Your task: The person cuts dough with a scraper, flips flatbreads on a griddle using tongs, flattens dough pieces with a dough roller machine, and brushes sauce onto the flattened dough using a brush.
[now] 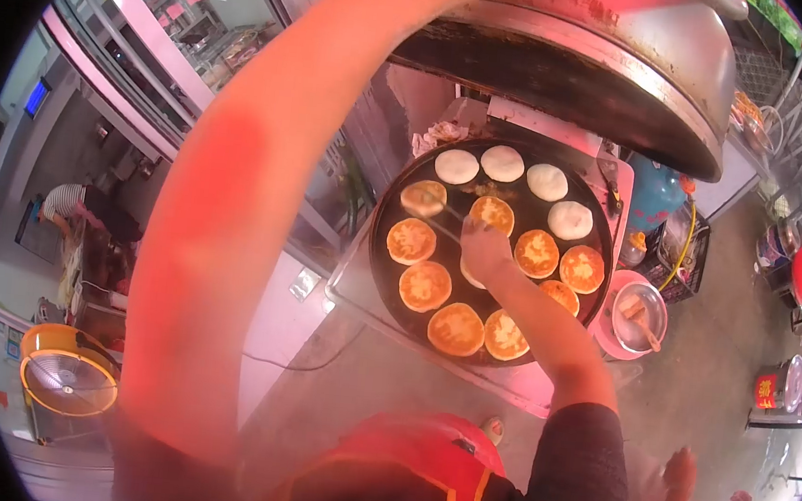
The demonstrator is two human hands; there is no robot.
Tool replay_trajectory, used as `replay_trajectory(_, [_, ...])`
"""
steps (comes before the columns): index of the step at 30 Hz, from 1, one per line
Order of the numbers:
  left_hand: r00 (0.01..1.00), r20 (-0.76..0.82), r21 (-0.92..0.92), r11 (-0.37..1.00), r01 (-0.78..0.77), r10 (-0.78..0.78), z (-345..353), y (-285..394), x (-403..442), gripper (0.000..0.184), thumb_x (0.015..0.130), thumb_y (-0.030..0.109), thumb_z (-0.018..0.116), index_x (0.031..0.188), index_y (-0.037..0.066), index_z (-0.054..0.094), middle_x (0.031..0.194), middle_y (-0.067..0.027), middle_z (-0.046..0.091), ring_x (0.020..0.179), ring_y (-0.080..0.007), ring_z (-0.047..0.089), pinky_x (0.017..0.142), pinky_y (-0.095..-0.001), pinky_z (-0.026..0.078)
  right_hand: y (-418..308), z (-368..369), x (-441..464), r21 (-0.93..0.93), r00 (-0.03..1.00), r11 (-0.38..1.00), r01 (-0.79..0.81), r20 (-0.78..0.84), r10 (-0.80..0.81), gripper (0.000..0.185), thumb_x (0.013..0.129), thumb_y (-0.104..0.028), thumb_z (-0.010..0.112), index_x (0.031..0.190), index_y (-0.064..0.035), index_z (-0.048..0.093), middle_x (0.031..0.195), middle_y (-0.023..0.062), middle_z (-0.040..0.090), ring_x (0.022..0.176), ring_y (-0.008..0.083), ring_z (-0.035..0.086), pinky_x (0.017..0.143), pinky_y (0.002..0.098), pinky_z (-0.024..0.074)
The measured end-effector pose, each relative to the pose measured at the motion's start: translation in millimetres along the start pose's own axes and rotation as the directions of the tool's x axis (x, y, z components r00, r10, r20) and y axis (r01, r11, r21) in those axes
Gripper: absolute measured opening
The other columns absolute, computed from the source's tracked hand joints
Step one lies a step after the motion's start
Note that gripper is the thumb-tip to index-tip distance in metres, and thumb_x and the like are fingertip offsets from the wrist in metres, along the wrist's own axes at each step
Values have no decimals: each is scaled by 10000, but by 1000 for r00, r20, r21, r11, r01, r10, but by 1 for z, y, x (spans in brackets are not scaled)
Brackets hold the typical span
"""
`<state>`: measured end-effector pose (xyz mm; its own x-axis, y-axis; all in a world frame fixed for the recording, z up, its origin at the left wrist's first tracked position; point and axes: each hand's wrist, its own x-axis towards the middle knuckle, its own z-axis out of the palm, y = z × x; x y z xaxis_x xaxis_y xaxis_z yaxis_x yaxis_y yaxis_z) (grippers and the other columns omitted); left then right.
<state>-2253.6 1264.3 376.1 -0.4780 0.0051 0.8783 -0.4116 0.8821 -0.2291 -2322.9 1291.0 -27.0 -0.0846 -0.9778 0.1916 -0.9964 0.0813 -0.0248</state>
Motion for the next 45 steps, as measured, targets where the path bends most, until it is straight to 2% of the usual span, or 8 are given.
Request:
replay_trajectory(8, [999,-29,-46,998,-43,42,5,-10,5,219,722,260,646,744,50,585,639,-135,623,632,-286,641,575,-379,509,50,-28,9,586,956,803,-111,284,-75,320,793,-273,593,973,-14,538,751,165,628,590,210,614,499,309,486])
replay_trajectory(12, [996,89,35,999,4,-7,3,-7,11,221,728,265,635,750,50,589,656,-147,630,637,-299,642,573,-389,511,44,8,40,672,657,-327,-664,734,175,289,820,-306,600,874,-33,525,678,123,577,456,178,534,411,301,444])
replay_trajectory(15, [999,50,-4,1000,2,-2,11,-9,15,243,738,289,635,748,49,595,659,-157,627,636,-312,638,573,-402,507,56,99,78,599,712,-548,-584,703,9,273,828,-300,603,855,-40,523,661,125,564,422,173,506,399,292,434])
replay_trajectory(24, [999,-24,90,995,41,-39,9,2,15,179,726,231,619,748,55,599,700,-162,625,684,-330,624,622,-430,489,50,29,54,226,943,922,-315,-33,330,298,794,-199,543,1003,13,551,839,182,612,693,281,635,625,360,524])
replay_trajectory(34, [1000,-18,4,1000,13,-13,9,-3,11,53,682,107,571,722,72,574,694,-154,613,702,-342,604,619,-447,452,107,-19,11,50,972,980,-190,153,181,317,727,-157,637,969,32,559,817,172,622,745,261,645,635,315,529])
replay_trajectory(36, [1000,-29,21,1000,13,-12,9,-2,10,46,672,99,568,710,73,563,683,-154,606,695,-347,597,609,-453,441,137,-6,15,342,902,869,-359,365,229,327,729,-182,641,975,17,557,791,190,626,703,267,645,634,306,526])
replay_trajectory(41, [996,-93,51,999,10,-5,21,-6,14,44,654,89,565,674,75,529,639,-152,580,668,-357,582,585,-461,420,149,54,32,466,526,-602,-648,846,90,243,833,-268,593,900,-40,546,636,109,561,467,189,543,371,284,442])
replay_trajectory(45, [997,-78,27,1000,-1,3,26,-13,18,55,648,88,565,656,76,511,606,-151,562,635,-358,575,565,-457,414,139,104,60,664,681,-560,-496,697,224,251,809,-258,632,893,-37,548,614,80,536,439,172,513,397,298,450])
